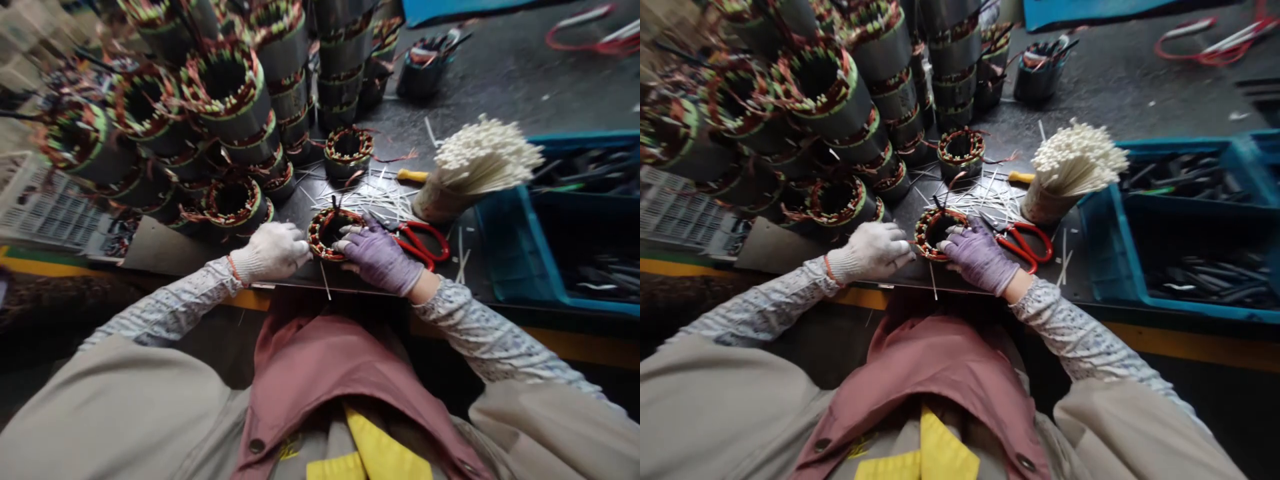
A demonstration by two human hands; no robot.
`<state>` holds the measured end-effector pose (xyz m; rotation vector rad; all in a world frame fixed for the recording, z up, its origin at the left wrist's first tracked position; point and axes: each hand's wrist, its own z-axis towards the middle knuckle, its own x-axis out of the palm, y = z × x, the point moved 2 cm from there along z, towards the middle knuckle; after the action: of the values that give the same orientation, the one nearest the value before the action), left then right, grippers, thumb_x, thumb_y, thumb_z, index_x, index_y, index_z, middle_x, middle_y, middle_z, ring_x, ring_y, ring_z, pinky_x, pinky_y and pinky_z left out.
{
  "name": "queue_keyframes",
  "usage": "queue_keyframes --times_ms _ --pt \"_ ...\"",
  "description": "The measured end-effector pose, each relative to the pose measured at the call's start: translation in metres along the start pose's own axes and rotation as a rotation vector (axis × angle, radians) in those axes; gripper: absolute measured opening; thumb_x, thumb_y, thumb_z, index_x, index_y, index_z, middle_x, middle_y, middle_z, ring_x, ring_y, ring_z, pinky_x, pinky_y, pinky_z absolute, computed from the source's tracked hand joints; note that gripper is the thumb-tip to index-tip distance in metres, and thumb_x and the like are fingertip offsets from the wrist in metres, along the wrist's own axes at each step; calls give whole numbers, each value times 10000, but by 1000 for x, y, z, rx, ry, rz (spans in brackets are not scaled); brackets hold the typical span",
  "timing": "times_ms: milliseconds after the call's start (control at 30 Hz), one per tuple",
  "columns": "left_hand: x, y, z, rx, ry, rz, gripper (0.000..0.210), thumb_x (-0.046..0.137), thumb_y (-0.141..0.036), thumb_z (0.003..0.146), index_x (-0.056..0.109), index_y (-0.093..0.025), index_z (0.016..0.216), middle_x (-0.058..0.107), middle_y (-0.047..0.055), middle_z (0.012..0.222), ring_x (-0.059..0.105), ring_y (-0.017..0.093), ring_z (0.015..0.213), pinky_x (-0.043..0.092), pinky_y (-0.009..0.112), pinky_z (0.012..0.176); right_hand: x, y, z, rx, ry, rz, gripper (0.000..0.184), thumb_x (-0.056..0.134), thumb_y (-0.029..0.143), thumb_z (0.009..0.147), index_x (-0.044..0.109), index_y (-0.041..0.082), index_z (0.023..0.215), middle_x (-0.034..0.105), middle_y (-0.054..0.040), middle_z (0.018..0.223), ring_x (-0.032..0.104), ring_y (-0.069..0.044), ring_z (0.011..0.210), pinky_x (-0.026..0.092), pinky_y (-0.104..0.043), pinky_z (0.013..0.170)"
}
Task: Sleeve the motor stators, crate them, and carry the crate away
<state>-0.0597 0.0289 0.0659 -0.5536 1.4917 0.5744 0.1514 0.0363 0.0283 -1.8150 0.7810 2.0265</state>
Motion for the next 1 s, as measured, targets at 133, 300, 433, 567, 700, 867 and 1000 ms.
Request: queue_keyframes --times_ms 133,300,433,567,700,867,1000 --pt "17 21 -10 -169 -58 -239 337 530 -421 939 738 -176 840 701 62 834 649 177 773 472 281 655 -3 6 6 79 77 20 300 704 300 848 666 150 1105 687 -138 1055 602 -289 1052 311 -522 1075" --pt "19 8 -38 -424 -544 -611 219 571 -319 936 699 -170 1032 721 59 975 673 155 896 527 268 821 -13 13 16 221 251 49 329 711 262 813 675 146 1119 683 -157 1082 614 -289 1034 467 -375 881" --pt "37 -33 -84 -562 -733 -752 162 570 -249 928 704 -184 993 727 52 929 682 142 853 553 250 790 -11 8 9 296 111 269 200 717 227 758 716 167 950 717 -105 920 656 -257 909 514 -355 819" --pt "66 -46 -111 -769 -659 -911 162 597 -209 867 736 -188 946 750 52 929 703 157 831 573 267 790 -37 8 7 366 -80 662 345 682 407 807 699 229 1102 744 -46 999 695 -238 877 557 -355 785" --pt "69 -22 -114 -894 -650 -1024 182 625 -263 830 751 -179 932 763 52 931 707 179 852 576 297 826 -88 46 56 122 -246 493 270 724 426 773 720 235 963 735 -43 943 670 -226 848 533 -343 779" --pt "61 -5 -111 -868 -693 -1086 200 614 -281 812 743 -172 918 765 47 932 705 174 874 571 284 837 -102 87 162 -53 -83 50 271 711 377 813 699 182 1000 718 -89 1023 623 -261 1015 486 -350 833" --pt "71 -19 -126 -913 -614 -1039 215 589 -287 824 745 -185 929 769 44 922 715 181 861 578 291 825 -76 89 202 -70 94 -83 332 640 417 877 667 205 1132 702 -90 1108 614 -270 1063 487 -354 822"
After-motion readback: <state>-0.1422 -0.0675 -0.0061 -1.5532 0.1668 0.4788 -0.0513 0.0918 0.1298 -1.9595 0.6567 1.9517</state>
